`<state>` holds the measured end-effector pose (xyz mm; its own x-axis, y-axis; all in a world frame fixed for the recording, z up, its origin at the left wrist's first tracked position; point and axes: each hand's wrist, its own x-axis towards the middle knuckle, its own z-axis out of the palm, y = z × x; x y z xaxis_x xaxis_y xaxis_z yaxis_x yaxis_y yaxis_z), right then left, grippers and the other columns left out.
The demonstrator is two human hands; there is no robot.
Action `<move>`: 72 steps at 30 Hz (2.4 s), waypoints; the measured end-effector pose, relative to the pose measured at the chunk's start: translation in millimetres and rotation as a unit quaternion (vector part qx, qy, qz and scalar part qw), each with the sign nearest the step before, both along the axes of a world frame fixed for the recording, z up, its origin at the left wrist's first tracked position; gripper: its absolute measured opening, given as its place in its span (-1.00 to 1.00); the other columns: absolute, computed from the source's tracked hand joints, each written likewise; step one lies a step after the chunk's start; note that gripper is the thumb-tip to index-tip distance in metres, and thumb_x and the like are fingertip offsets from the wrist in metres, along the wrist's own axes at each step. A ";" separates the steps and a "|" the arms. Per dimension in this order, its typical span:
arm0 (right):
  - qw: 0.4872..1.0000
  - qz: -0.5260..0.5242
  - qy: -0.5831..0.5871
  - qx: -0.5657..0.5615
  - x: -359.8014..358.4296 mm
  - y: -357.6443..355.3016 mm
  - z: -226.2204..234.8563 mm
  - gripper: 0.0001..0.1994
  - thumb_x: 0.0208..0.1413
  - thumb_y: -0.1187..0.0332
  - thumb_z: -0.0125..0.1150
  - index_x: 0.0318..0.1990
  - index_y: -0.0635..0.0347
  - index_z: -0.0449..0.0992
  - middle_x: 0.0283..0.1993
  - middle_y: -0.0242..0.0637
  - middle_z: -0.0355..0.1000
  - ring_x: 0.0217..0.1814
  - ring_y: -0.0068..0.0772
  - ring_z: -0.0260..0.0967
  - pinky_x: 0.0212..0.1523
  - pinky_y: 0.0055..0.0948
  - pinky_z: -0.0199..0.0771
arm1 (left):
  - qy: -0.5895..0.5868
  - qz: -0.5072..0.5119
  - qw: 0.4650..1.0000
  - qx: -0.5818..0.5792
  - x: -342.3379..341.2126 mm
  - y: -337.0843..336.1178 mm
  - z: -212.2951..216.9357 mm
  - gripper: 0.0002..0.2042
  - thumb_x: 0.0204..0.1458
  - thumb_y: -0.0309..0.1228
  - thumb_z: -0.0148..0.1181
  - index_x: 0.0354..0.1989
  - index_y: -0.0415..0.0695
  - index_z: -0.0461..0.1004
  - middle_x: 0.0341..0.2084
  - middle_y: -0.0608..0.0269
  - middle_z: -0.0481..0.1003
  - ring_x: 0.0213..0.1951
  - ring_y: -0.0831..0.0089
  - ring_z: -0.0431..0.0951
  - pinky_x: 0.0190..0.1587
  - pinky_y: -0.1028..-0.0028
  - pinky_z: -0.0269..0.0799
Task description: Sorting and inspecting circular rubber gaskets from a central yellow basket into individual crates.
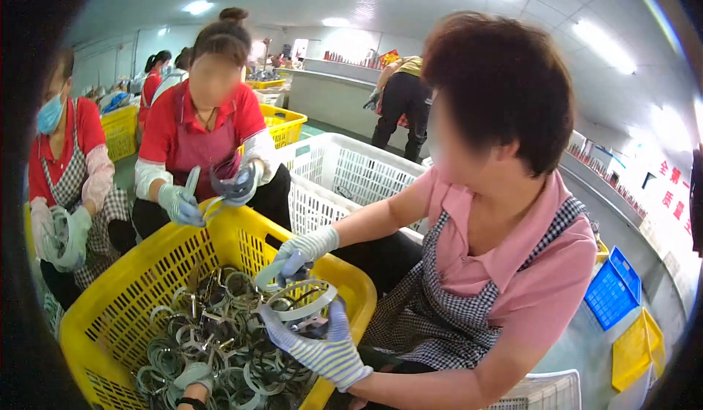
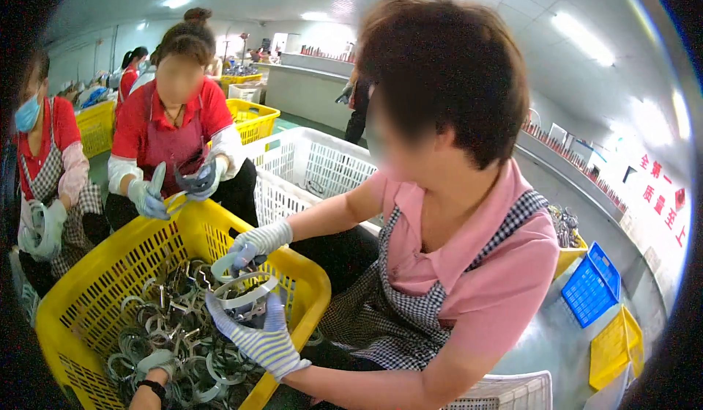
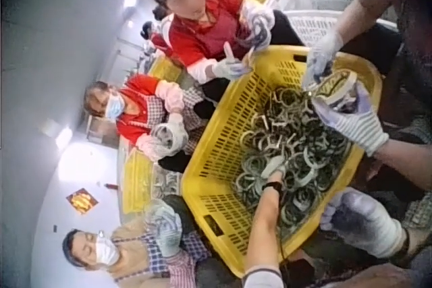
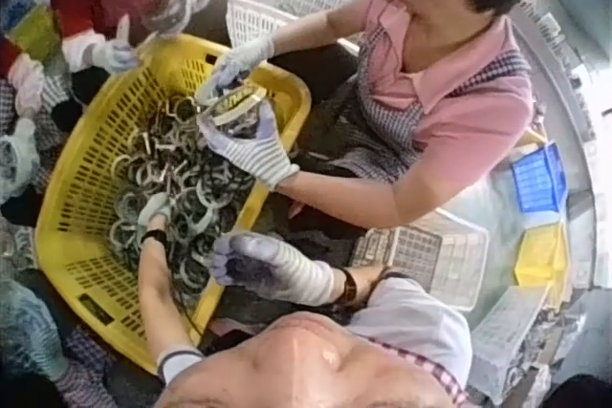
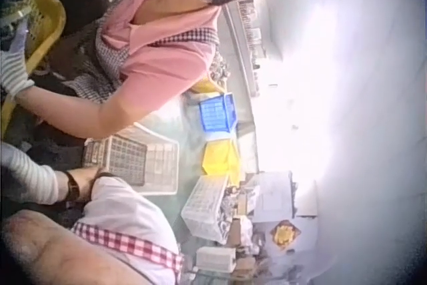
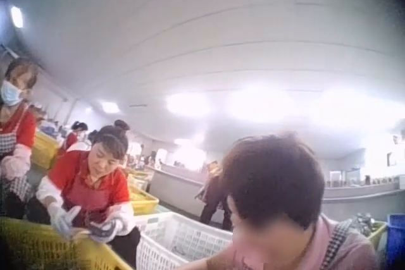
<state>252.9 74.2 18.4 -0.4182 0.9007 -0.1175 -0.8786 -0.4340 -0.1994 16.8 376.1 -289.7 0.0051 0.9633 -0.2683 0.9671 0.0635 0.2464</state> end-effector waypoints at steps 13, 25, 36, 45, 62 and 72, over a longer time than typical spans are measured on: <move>0.999 0.008 -0.043 -0.011 0.4 3.5 2.1 -0.69 0.11 0.16 0.13 -0.12 0.17 0.46 -0.23 -0.39 0.47 -0.18 -0.47 0.39 -0.10 -0.45 0.39 | -0.125 0.040 0.991 0.035 -20.0 -32.9 127.3 -0.57 0.08 0.02 -0.11 -0.39 -0.14 0.45 -0.55 0.24 0.40 -0.58 0.32 0.33 -0.52 0.39 0.24; 0.998 0.000 -0.002 0.062 -23.5 2.9 -8.0 -0.77 0.18 0.27 0.05 -0.15 0.22 0.48 -0.23 -0.36 0.49 -0.26 -0.51 0.41 -0.22 -0.53 0.43 | -0.257 0.064 0.963 0.046 -26.8 -117.6 249.2 -0.54 0.09 0.07 -0.11 -0.42 -0.15 0.41 -0.65 0.31 0.32 -0.69 0.43 0.21 -0.63 0.50 0.14; 0.976 -0.083 -0.184 0.081 -31.7 -2.1 -19.0 -0.65 0.16 0.10 0.05 -0.13 0.22 0.46 -0.30 -0.37 0.45 -0.39 -0.52 0.34 -0.36 -0.50 0.38 | -0.406 0.014 0.914 0.005 154.2 -229.6 420.9 -0.51 0.09 0.11 -0.10 -0.44 -0.15 0.37 -0.74 0.37 0.24 -0.79 0.54 0.11 -0.73 0.60 0.04; 0.939 -0.060 -0.289 0.176 -25.3 -16.9 -16.1 -0.52 0.16 -0.03 0.00 -0.03 0.23 0.41 -0.20 -0.35 0.45 -0.28 -0.50 0.34 -0.28 -0.51 0.39 | -0.541 0.000 0.839 -0.060 63.0 -289.2 380.2 -0.43 0.07 0.21 -0.13 -0.52 -0.14 0.34 -0.81 0.38 0.20 -0.80 0.61 0.13 -0.76 0.64 -0.02; 0.921 0.072 -0.194 0.331 -28.2 -14.1 4.2 -0.68 0.19 0.19 0.03 -0.10 0.26 0.46 -0.21 -0.40 0.46 -0.17 -0.57 0.33 -0.11 -0.49 0.36 | -0.646 -0.095 0.732 -0.195 68.5 -302.9 306.6 -0.49 0.09 0.07 -0.16 -0.69 -0.10 0.27 -0.83 0.25 0.23 -0.79 0.46 0.17 -0.70 0.46 0.04; 0.948 0.112 -0.180 0.236 -48.7 -14.3 10.5 -0.72 0.16 0.25 0.03 -0.15 0.29 0.47 -0.26 -0.36 0.45 -0.24 -0.57 0.34 -0.21 -0.57 0.37 | -0.529 -0.091 0.837 -0.105 49.8 -301.7 304.8 -0.64 0.04 -0.08 0.02 -0.57 -0.12 0.37 -0.72 0.11 0.35 -0.68 0.34 0.33 -0.60 0.37 0.18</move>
